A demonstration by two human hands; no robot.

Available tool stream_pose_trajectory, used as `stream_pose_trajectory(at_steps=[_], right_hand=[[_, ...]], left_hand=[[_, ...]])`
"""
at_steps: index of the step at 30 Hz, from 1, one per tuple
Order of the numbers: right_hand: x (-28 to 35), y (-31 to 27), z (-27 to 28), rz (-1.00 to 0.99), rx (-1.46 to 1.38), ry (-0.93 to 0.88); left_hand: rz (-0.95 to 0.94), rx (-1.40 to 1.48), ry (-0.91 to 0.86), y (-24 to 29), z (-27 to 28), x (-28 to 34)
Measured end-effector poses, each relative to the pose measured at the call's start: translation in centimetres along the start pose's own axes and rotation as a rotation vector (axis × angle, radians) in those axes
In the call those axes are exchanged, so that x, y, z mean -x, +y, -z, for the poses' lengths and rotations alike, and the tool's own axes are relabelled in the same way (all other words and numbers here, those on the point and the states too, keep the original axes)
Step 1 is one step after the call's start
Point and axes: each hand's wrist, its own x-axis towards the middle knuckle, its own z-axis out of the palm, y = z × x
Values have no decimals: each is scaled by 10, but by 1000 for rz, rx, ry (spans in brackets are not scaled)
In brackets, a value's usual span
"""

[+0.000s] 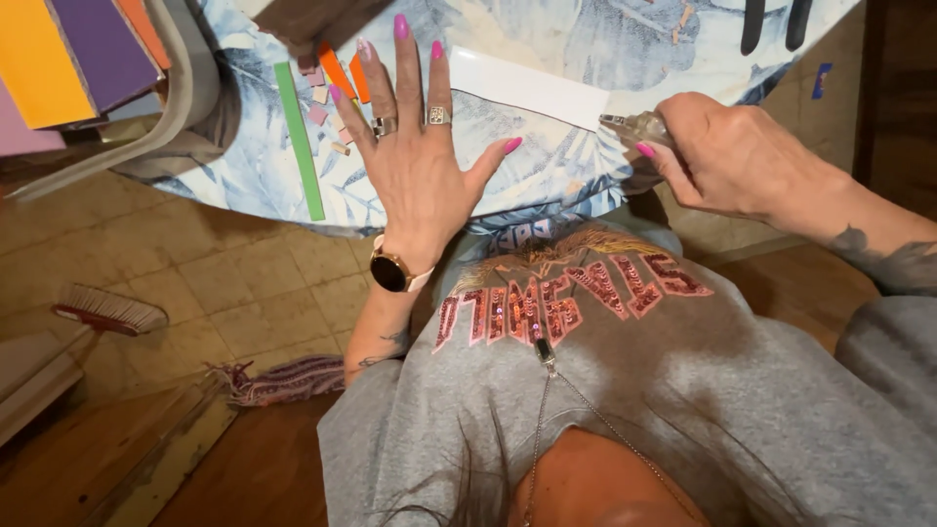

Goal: Crafting decorative paper art by cutting, gluing, and assembling various colored paper shapes.

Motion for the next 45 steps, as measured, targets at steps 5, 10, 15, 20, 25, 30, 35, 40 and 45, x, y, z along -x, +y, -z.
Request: stream_pose_trajectory(at_steps=[5, 10, 15, 20, 25, 30, 35, 40, 45], right_hand=[[-1, -2, 0, -37, -14, -16], [-2, -3, 1, -6, -6, -6], [-2, -2, -1, 7, -7, 8], [-3, -4, 2, 1, -9, -16], [-3, -5, -1, -2, 85, -55], [-5, -8, 1, -19, 101, -97], [-7, -11, 4, -36, 127, -135], [-6, -6, 2, 26, 156, -130], [-6, -6, 3, 53, 168, -116]], left_hand=[[-33, 85, 66, -8, -3, 0], [-95, 233, 197, -13, -6, 0], [-92, 118, 118, -15, -2, 0], [-100, 172, 142, -14, -1, 1], [-169, 206, 109, -16, 5, 0], [-204, 221, 43, -17, 5, -4], [-246, 188, 245, -21, -14, -4], [-231, 25, 302, -19, -13, -5], [-228, -66, 328, -20, -13, -7]])
